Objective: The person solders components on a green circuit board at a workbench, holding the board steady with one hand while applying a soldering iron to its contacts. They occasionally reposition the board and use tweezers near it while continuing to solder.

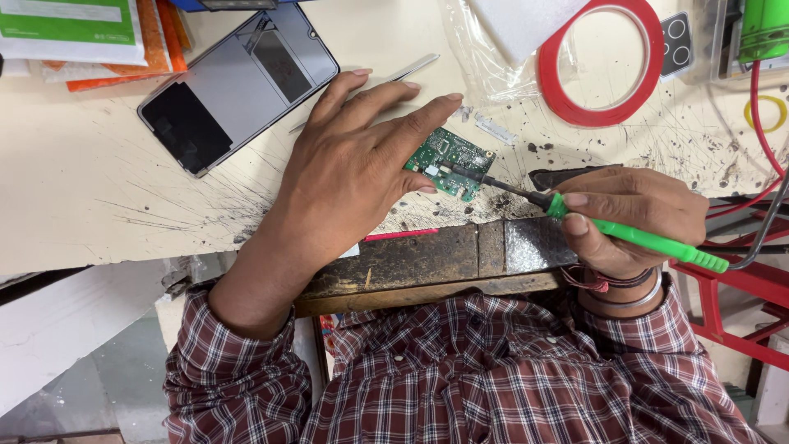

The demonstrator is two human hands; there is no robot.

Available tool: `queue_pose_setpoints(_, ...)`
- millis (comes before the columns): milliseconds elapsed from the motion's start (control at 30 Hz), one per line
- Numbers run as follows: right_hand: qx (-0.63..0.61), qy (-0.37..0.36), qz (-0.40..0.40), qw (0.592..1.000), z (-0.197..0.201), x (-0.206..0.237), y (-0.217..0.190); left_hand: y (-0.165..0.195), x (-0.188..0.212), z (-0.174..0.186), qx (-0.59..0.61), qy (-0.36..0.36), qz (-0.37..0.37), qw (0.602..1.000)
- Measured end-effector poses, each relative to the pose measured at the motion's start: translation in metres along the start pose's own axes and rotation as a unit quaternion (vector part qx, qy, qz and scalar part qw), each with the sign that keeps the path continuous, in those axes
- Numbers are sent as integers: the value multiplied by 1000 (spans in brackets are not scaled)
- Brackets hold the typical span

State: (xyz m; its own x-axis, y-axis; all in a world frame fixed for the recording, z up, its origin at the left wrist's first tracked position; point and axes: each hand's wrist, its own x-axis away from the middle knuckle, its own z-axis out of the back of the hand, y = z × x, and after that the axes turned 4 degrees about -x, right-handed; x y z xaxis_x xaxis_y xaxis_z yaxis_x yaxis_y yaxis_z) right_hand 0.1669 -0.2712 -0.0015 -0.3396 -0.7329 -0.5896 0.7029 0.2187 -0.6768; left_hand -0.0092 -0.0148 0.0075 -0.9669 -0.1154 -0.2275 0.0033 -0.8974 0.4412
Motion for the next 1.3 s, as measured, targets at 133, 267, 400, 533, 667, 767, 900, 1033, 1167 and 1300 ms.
queue_pose_setpoints(133, 0, -4, 4, 1000, 0, -1, 0, 0, 0, -1, 2, 8, -5, 1000)
queue_pose_setpoints(267, 13, 4, 7, 1000, -2, 0, 0, -1, 0, -1, -3, 12, -5, 1000)
queue_pose_setpoints(400, 4, 10, 7, 1000, -3, 0, 1, -1, 1, -1, -2, 4, -1, 1000)
queue_pose_setpoints(533, 9, 5, 6, 1000, -1, 0, 1, -2, 1, -3, -6, 5, -3, 1000)
queue_pose_setpoints(667, 15, 1, 8, 1000, -1, -1, 0, -2, 1, -4, -7, 4, -3, 1000)
queue_pose_setpoints(767, 20, 9, -9, 1000, -2, 1, -3, -2, 1, -4, -5, 6, -3, 1000)
queue_pose_setpoints(900, 24, 12, -17, 999, -2, 2, -4, -1, 1, -2, 0, 6, -2, 1000)
queue_pose_setpoints(1033, 18, 17, -19, 999, -3, 3, -4, -1, 1, -1, 0, 7, -3, 1000)
queue_pose_setpoints(1167, 15, 4, -5, 1000, -1, 0, -2, -1, 0, 0, -1, 1, 2, 1000)
queue_pose_setpoints(1300, 15, 4, 0, 1000, -2, -2, -2, 0, 0, 0, -2, 0, 4, 1000)
